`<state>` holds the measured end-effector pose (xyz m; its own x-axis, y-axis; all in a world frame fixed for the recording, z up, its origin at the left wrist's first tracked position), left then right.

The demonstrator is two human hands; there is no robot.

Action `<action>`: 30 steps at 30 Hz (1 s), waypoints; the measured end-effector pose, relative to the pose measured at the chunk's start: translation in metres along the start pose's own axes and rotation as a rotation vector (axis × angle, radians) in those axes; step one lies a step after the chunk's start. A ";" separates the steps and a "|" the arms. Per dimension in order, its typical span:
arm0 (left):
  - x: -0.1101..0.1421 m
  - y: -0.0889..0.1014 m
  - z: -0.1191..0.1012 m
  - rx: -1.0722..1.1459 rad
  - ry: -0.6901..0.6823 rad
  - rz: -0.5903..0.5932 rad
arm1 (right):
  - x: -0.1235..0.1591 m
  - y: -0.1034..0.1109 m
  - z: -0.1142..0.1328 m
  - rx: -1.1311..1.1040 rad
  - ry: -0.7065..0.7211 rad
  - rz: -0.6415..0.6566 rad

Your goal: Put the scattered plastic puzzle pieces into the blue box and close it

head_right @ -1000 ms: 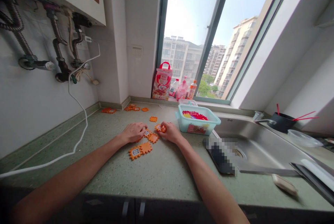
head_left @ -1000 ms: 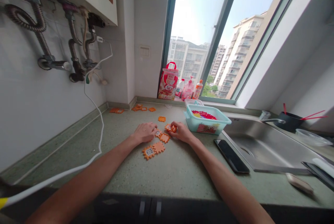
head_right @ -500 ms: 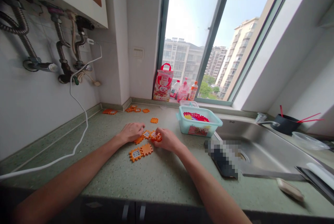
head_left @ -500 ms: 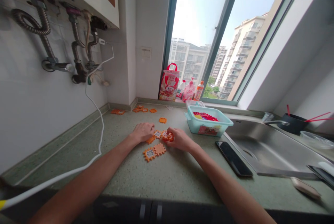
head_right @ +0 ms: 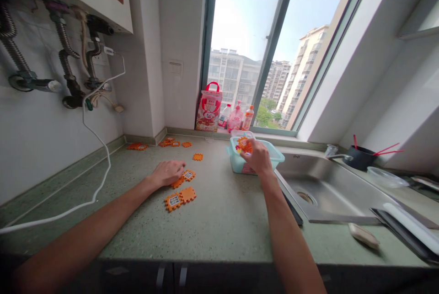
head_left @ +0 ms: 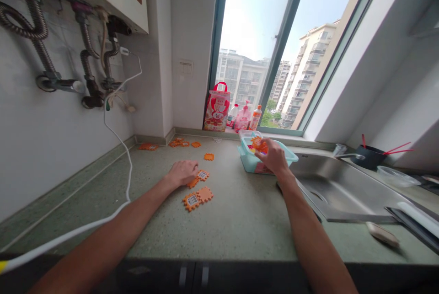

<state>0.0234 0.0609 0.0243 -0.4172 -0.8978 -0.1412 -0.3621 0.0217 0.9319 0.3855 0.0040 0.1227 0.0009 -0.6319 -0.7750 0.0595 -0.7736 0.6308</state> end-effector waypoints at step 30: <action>-0.010 -0.023 -0.006 0.853 -0.077 0.074 | 0.060 -0.063 0.160 -0.539 0.297 0.374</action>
<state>0.0410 0.0668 0.0066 -0.5086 -0.8494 -0.1411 -0.8216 0.4298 0.3744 0.2223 0.0068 0.0425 0.3848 -0.7511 -0.5364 0.4865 -0.3288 0.8094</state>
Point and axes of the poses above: each hand's wrist, its own x-axis away from the middle knuckle, its own y-axis out of the back of the hand, z = x × y, the point moved 8 cm from there along -x, towards the middle knuckle, and after that the axes turned 12 degrees about x, right-handed, at the moved point
